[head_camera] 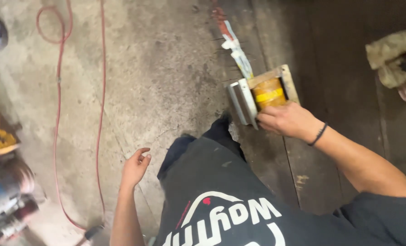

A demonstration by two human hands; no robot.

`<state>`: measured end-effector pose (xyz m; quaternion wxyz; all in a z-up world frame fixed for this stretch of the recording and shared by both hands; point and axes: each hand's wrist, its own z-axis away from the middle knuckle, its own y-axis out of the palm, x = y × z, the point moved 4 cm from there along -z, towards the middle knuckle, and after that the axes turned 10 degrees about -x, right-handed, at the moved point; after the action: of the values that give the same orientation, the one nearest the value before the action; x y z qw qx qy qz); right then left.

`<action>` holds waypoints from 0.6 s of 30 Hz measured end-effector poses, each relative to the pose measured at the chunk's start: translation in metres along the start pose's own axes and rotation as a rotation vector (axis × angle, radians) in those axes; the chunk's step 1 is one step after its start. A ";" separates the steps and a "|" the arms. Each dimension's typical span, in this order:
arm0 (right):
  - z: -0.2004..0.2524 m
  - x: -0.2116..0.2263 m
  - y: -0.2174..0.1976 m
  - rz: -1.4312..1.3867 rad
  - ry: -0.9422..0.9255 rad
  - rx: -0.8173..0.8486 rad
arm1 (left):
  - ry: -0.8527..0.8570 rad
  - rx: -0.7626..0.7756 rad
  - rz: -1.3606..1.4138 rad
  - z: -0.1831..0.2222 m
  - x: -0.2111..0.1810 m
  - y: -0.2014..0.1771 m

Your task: Repairing a transformer by disassembling the core with a hammer and reassembling components

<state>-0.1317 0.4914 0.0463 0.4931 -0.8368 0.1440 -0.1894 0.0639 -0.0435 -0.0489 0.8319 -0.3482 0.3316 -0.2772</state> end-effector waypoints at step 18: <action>0.092 -0.066 0.070 0.432 0.443 0.426 | -0.279 -0.220 0.403 0.116 0.209 0.220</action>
<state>-0.1519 0.5580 -0.0674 0.6418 -0.6044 0.3776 -0.2832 0.3320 -0.0100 -0.2293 0.8650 -0.3983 0.3047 -0.0175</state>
